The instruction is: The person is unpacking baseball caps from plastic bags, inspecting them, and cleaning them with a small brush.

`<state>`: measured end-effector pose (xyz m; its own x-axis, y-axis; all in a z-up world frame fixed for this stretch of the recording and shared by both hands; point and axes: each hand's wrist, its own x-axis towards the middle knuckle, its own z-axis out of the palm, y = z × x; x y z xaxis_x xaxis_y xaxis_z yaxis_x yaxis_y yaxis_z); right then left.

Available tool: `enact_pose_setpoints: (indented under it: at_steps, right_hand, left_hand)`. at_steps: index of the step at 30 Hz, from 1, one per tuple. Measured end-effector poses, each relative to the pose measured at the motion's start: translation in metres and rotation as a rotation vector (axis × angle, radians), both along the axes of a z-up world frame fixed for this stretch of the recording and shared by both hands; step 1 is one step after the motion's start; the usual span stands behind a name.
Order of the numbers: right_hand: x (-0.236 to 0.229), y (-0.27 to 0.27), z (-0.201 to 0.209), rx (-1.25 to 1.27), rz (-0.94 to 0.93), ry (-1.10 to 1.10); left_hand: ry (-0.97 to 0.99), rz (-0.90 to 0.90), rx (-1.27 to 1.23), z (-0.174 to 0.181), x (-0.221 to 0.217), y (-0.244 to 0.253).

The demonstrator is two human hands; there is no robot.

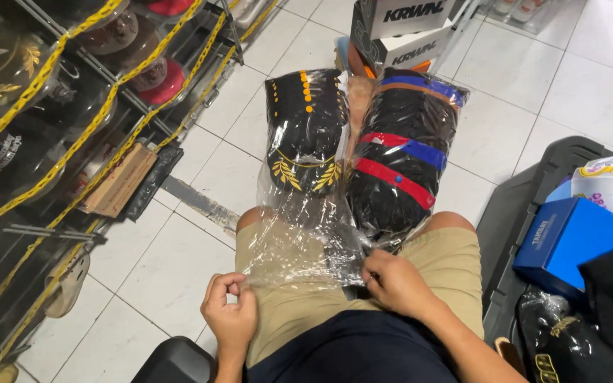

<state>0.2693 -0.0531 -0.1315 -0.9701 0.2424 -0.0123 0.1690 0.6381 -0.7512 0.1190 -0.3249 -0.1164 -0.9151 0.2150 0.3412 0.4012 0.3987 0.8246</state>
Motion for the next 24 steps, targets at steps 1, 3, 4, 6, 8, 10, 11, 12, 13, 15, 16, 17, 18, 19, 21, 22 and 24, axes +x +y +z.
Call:
enact_pose_setpoints:
  at_steps: [1, 3, 4, 6, 8, 10, 11, 12, 13, 15, 16, 17, 18, 19, 21, 22, 24]
  right_hand:
    - [0.001, -0.003, 0.000, -0.005, -0.003, -0.009]
    - [0.000, -0.006, -0.001, -0.036, 0.060, -0.090]
    - [0.001, -0.005, 0.002, -0.036, 0.058, -0.089]
    - [-0.001, -0.002, 0.009, -0.022, 0.090, -0.114]
    - [-0.003, 0.000, 0.012, -0.145, -0.086, -0.073]
    - [0.004, 0.009, -0.004, -0.264, -0.269, -0.027]
    - [0.009, 0.019, -0.022, -0.337, -0.532, 0.081]
    - [0.015, 0.029, -0.039, -0.408, -0.793, 0.194]
    - [0.010, 0.037, -0.046, -0.407, -0.802, 0.194]
    - [0.002, 0.054, -0.059, -0.438, -1.120, 0.357]
    - [0.002, 0.056, -0.059, -0.435, -1.129, 0.359]
    - [-0.003, 0.061, -0.059, -0.563, -1.074, 0.247]
    - [-0.007, 0.066, -0.058, -0.688, -1.012, 0.136]
    - [-0.020, 0.064, -0.043, -0.690, -1.016, 0.138]
    - [-0.044, 0.058, -0.015, -0.683, -0.882, 0.122]
    - [-0.042, 0.063, -0.030, -0.688, -0.887, 0.120]
    - [-0.041, 0.075, -0.059, -0.731, -0.895, 0.266]
  left_hand:
    - [-0.009, -0.003, -0.005, 0.007, 0.000, 0.006]
    - [0.104, -0.072, 0.041, 0.021, -0.002, 0.020]
    - [0.105, -0.073, 0.041, 0.026, -0.009, 0.034]
    - [0.076, -0.050, -0.157, 0.036, -0.024, 0.064]
    - [-0.068, -0.054, -0.201, 0.049, -0.050, 0.092]
    - [-0.212, -0.065, -0.245, 0.042, -0.080, 0.113]
    - [-0.376, -0.076, -0.294, 0.029, -0.097, 0.122]
    - [-0.541, -0.086, -0.345, 0.016, -0.115, 0.131]
    - [-0.541, -0.095, -0.347, -0.024, -0.135, 0.137]
    - [-0.670, -0.029, -0.400, -0.103, -0.174, 0.151]
    - [-0.669, -0.039, -0.402, -0.111, -0.170, 0.153]
    - [-0.677, -0.082, -0.418, -0.117, -0.170, 0.157]
    - [-0.684, -0.125, -0.435, -0.124, -0.171, 0.162]
    - [-0.682, -0.129, -0.437, -0.119, -0.168, 0.167]
    - [-0.649, -0.173, -0.415, -0.110, -0.162, 0.175]
    - [-0.650, -0.175, -0.422, -0.112, -0.161, 0.174]
    - [-0.652, -0.154, -0.449, -0.115, -0.162, 0.174]
